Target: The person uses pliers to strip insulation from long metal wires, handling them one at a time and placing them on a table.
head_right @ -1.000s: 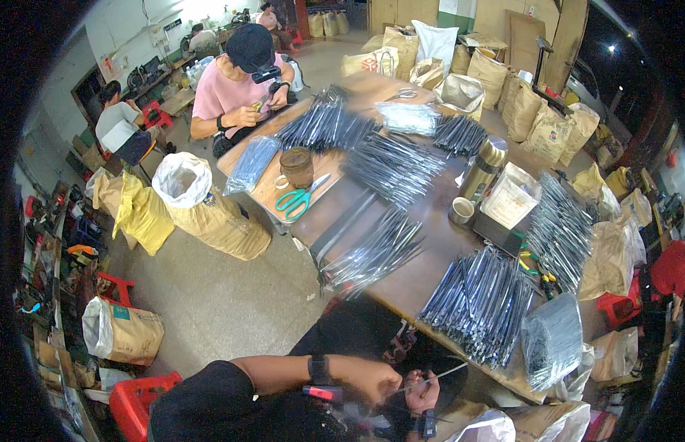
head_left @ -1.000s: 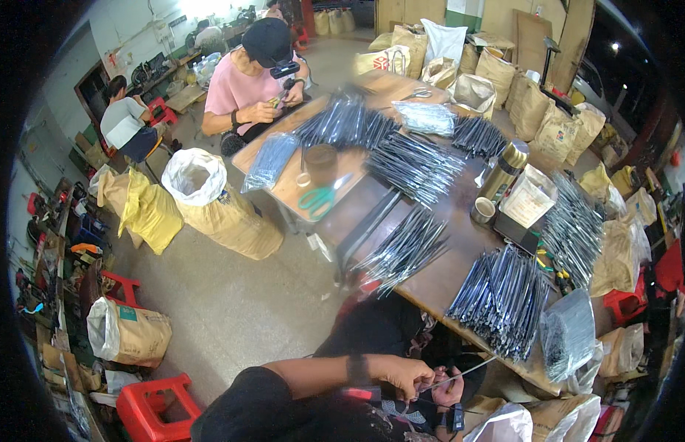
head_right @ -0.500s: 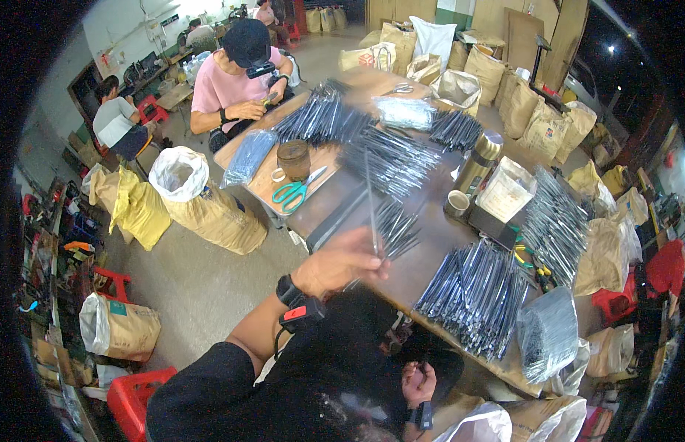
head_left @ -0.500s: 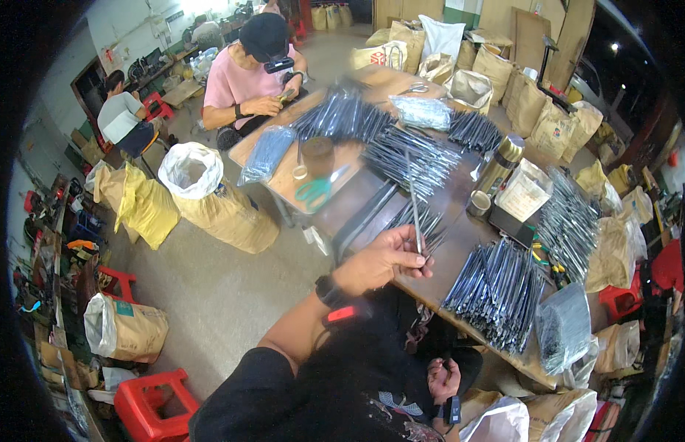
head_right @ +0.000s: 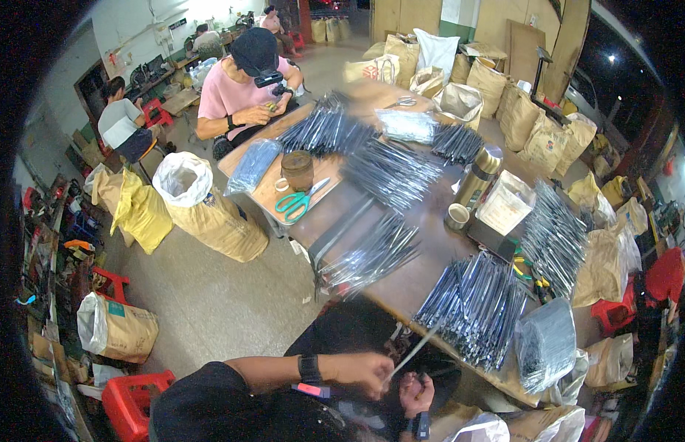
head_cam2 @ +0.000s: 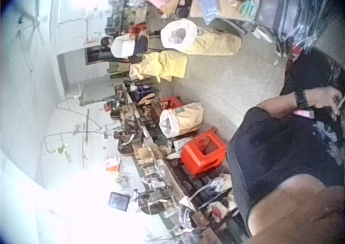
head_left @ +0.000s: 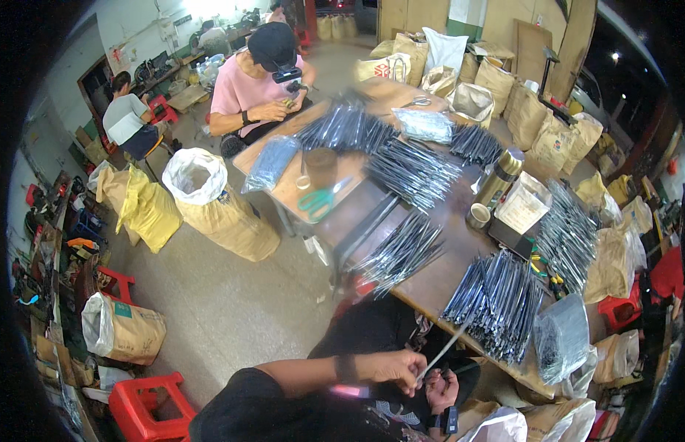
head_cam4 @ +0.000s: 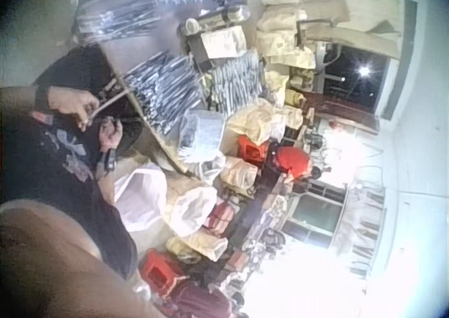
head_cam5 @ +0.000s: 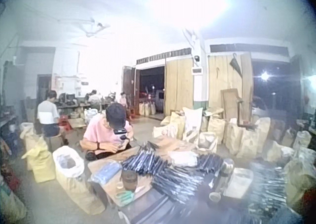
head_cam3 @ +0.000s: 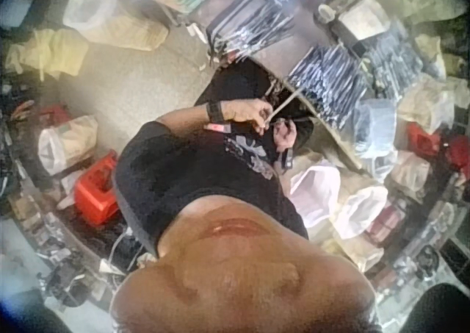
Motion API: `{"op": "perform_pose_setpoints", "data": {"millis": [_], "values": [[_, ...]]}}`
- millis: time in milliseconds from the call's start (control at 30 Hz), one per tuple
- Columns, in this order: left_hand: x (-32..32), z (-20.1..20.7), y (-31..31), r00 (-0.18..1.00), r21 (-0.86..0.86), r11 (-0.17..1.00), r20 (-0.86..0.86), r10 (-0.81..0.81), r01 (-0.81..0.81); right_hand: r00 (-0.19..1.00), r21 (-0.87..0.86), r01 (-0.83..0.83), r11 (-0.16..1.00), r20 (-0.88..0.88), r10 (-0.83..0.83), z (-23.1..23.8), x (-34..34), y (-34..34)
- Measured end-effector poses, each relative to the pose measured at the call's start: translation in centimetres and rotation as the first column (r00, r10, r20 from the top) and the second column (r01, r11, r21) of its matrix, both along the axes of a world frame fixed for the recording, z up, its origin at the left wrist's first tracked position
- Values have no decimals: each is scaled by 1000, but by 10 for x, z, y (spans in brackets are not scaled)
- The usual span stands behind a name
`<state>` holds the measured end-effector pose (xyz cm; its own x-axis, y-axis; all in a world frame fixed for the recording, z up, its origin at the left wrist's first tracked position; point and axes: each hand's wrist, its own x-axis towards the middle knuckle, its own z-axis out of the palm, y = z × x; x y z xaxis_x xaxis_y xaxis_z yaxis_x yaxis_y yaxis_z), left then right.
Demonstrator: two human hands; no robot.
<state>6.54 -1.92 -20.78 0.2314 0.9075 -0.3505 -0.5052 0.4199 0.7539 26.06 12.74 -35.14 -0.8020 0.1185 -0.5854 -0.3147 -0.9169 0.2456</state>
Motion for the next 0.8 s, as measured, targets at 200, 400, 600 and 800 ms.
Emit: {"op": "perform_pose_setpoints", "data": {"millis": [200,400,600,800], "values": [[15,-19,-7,980,16,981,43,-196,195,994,176,-29,984,112,9,-11,6,-2],[15,-21,-10,976,33,977,45,-211,210,987,165,-26,986,162,-1,-1,0,-6],[17,-29,-13,976,21,985,134,-171,169,991,174,-15,985,131,-8,-23,8,2],[20,-39,-11,973,43,978,101,-207,203,988,157,-35,987,152,11,-9,2,-2]]}}
